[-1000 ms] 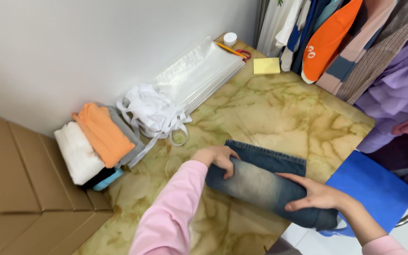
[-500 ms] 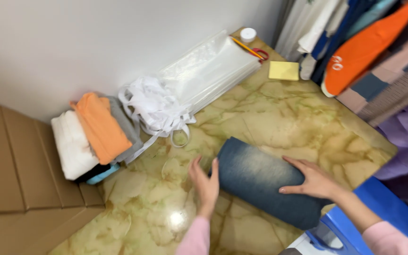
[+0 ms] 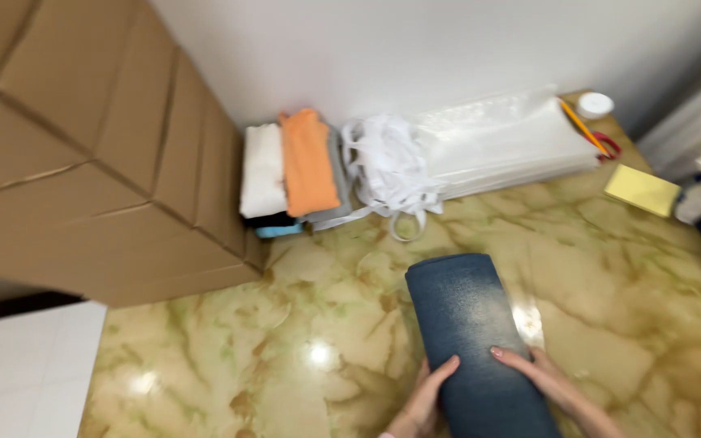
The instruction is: The person takes an orange t-shirt, a pair of jeans, and a white shirt from a clothing rack one by one. They lay each item on a table, fold it neatly by hand, and place it on a growing stack of folded clothes.
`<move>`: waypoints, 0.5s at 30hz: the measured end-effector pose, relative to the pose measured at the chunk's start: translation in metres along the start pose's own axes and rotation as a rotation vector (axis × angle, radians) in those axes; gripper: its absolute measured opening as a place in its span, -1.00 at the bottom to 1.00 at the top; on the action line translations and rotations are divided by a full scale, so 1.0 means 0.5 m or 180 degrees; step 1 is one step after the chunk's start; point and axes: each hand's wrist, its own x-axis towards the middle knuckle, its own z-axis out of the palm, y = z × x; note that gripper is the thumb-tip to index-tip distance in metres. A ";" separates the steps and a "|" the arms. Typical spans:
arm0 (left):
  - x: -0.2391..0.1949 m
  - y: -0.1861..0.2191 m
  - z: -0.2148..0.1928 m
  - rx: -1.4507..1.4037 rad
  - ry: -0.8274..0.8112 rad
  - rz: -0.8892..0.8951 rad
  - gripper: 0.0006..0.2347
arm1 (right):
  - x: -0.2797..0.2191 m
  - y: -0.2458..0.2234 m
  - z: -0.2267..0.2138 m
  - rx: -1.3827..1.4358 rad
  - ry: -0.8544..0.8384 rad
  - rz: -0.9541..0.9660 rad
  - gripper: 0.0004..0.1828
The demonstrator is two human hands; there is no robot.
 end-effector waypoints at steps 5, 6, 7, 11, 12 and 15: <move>-0.044 0.122 -0.087 0.1212 -0.0102 0.0616 -0.21 | -0.127 -0.091 0.136 0.0950 -0.0503 0.0070 -0.25; -0.060 0.146 -0.092 0.1244 0.0010 0.0635 -0.21 | -0.155 -0.113 0.161 0.1159 -0.0607 0.0109 -0.25; -0.057 0.170 -0.103 0.1222 0.0025 0.0669 -0.21 | -0.112 -0.099 0.184 0.1129 -0.0634 0.0093 -0.25; -0.070 0.250 -0.151 0.2039 0.0609 0.0642 -0.05 | -0.036 -0.087 0.274 0.1333 -0.0763 -0.0400 -0.21; -0.072 0.271 -0.158 0.2127 0.0700 0.0548 -0.04 | -0.035 -0.104 0.294 0.1394 -0.0834 -0.0440 -0.08; -0.072 0.299 -0.176 0.1602 0.0704 0.0464 -0.16 | 0.020 -0.086 0.332 0.1877 -0.1021 0.0100 -0.38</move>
